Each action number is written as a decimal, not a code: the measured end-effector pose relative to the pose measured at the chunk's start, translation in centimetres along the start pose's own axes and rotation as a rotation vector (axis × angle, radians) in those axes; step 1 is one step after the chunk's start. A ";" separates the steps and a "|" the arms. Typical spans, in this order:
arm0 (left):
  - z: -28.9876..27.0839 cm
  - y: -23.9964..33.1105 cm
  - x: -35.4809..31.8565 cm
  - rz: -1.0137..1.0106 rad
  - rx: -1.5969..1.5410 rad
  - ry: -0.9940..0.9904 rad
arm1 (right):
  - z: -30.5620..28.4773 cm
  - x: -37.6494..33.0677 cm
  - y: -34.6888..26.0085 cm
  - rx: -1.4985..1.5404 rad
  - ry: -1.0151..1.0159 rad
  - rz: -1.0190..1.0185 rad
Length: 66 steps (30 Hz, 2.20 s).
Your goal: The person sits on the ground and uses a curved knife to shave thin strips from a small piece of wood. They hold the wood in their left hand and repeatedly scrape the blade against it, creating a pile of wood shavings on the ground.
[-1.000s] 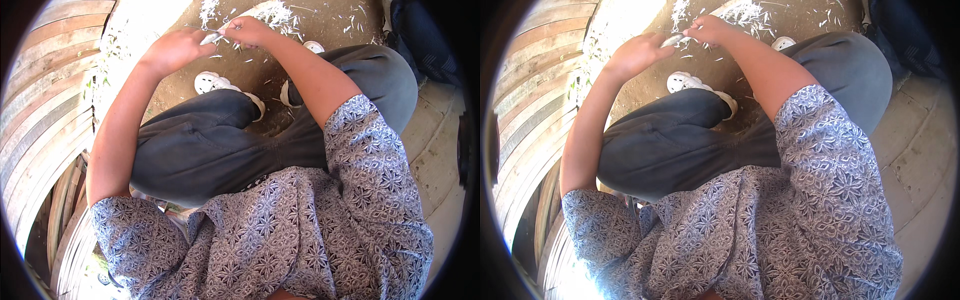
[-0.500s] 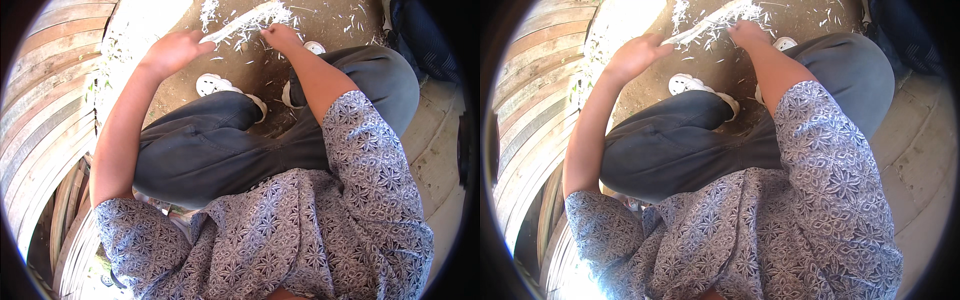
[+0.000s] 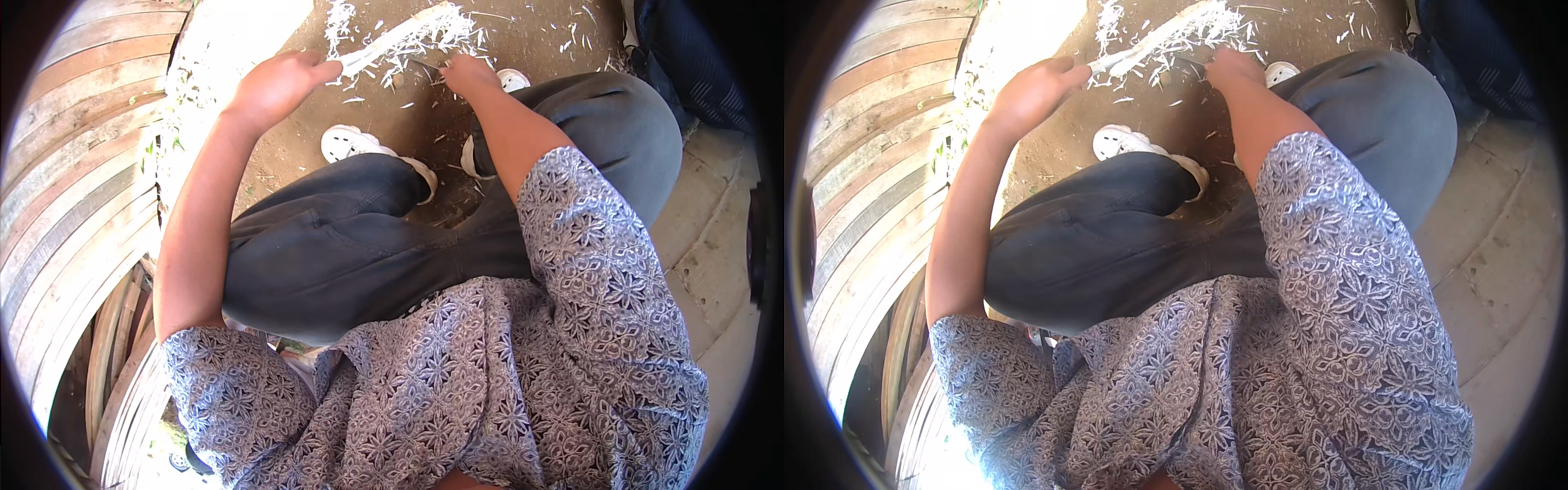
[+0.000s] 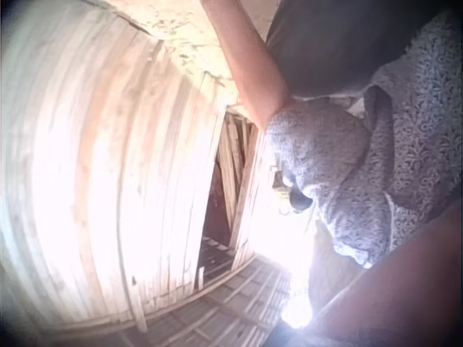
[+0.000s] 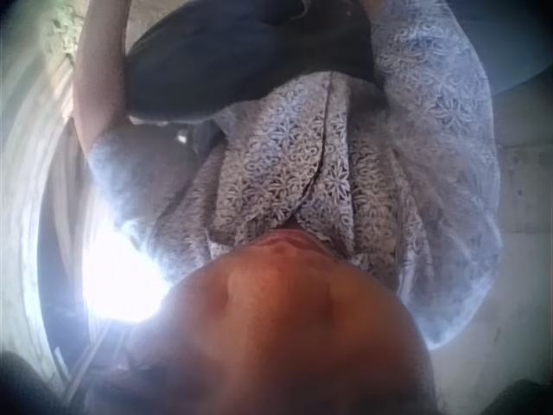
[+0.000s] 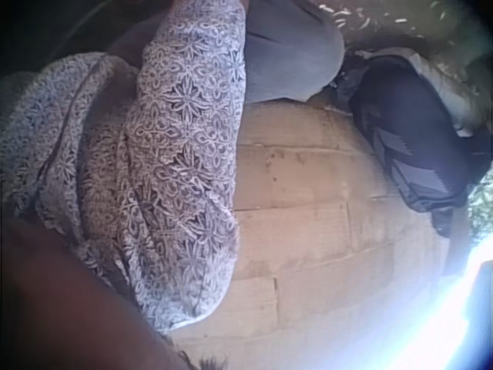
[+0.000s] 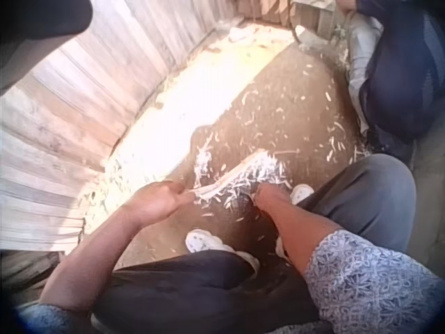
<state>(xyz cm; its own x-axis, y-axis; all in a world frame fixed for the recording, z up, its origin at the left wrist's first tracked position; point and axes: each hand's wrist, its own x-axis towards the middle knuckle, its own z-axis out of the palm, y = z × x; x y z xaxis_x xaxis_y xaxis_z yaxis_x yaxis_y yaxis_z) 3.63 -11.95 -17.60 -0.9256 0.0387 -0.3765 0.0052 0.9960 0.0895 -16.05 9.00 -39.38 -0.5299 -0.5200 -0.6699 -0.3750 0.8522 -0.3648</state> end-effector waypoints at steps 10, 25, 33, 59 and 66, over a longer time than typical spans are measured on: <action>0.5 -0.3 0.7 -0.074 -0.096 0.019 | -0.5 -2.8 -9.5 0.604 -0.081 -0.480; 0.9 -1.3 1.1 -0.076 -0.073 -0.013 | -1.4 -1.6 -4.5 0.244 0.053 -0.175; -0.8 0.4 0.1 0.051 0.031 -0.025 | -2.7 -3.3 -9.7 0.486 -0.244 -0.387; -0.9 0.6 0.6 0.039 0.069 -0.048 | -1.7 -2.4 -3.9 0.163 -0.054 -0.125; -0.8 1.0 0.0 -0.007 0.048 -0.052 | 0.0 -0.3 -0.5 0.146 0.071 -0.061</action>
<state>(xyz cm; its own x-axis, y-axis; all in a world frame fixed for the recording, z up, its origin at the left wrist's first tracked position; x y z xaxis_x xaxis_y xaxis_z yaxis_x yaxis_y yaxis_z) 3.34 -11.06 -16.75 -0.9049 0.0342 -0.4242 0.0178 0.9989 0.0426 -15.72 8.71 -39.04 -0.5641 -0.5693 -0.5981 -0.2962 0.8156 -0.4970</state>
